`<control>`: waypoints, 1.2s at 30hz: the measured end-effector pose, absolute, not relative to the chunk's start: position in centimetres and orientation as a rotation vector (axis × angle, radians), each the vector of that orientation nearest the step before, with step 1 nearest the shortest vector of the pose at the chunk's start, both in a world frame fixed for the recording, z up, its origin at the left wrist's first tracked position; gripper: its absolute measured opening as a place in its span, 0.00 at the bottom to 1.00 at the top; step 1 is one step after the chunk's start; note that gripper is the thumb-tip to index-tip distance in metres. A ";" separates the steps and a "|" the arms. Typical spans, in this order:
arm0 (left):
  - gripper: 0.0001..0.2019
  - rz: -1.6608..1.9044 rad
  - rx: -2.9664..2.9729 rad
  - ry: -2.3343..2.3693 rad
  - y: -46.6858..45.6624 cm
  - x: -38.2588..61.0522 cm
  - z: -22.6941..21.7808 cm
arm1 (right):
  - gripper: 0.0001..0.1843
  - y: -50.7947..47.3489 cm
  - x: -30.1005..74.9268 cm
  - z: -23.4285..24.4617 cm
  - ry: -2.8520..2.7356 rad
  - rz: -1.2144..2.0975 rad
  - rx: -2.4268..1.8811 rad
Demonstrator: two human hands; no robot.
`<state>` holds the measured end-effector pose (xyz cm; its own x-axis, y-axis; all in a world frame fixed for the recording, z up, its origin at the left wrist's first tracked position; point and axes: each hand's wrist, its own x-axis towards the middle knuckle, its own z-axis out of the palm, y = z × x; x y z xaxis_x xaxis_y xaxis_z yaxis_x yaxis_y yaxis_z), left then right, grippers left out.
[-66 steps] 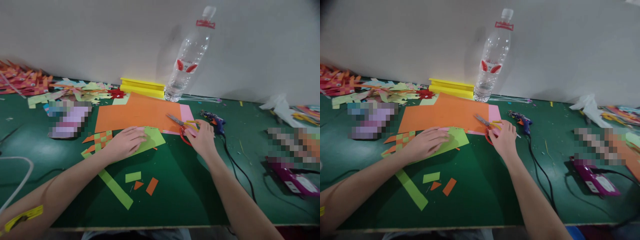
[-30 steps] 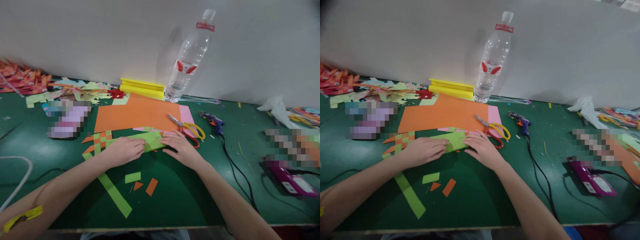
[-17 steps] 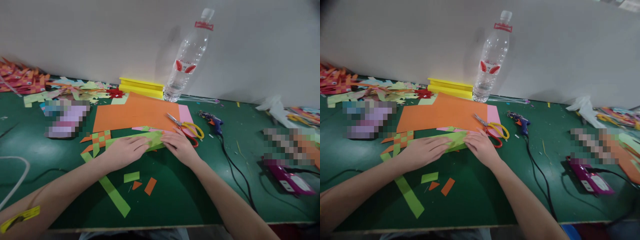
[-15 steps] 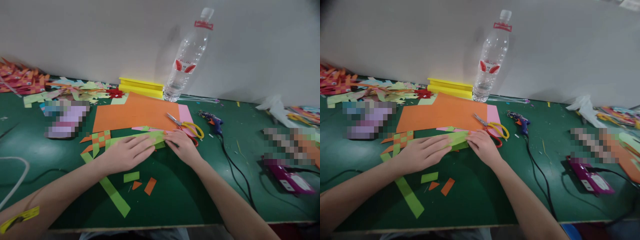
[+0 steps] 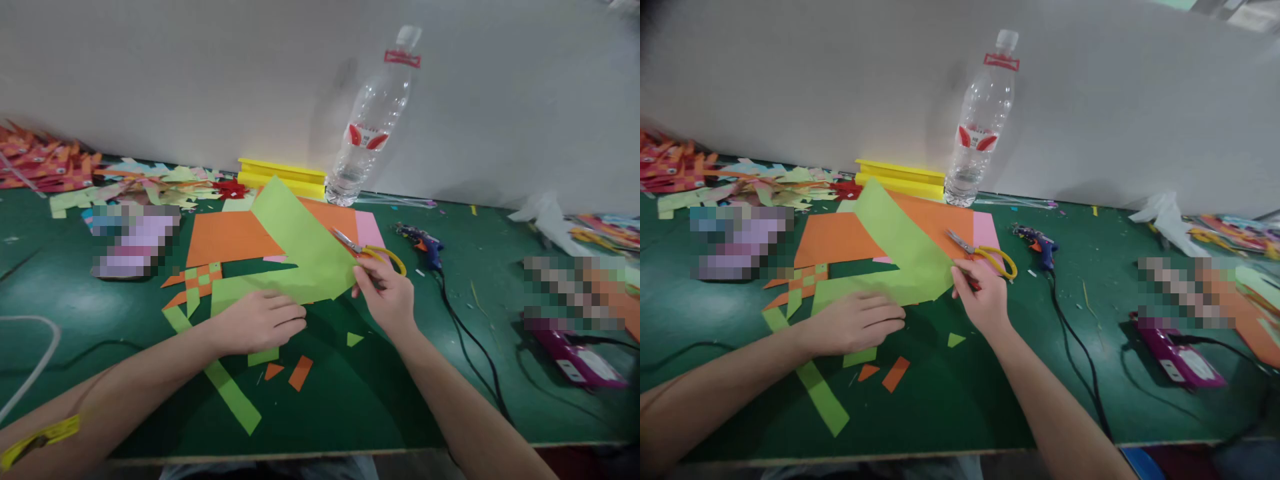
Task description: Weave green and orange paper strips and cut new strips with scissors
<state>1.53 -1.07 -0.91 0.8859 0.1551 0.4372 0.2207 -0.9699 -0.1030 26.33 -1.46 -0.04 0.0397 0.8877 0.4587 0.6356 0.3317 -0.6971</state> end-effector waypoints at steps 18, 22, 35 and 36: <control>0.11 -0.726 -3.079 -0.586 -0.7 1.8 -1.3 | 0.17 -0.8 25.2 -1.0 -1.200 1.331 -1.269; 0.14 -0.676 -3.101 -0.701 -0.7 1.7 -1.4 | 0.16 -0.8 25.2 -1.2 -1.066 1.427 -1.218; 0.41 -0.816 -3.777 -1.502 -0.6 1.1 -1.4 | 0.13 -1.9 24.6 -0.6 -1.451 1.664 -1.308; 0.43 -0.818 -3.818 -1.513 -0.6 1.2 -1.2 | 0.13 -1.9 24.5 -0.5 -1.472 1.663 -1.314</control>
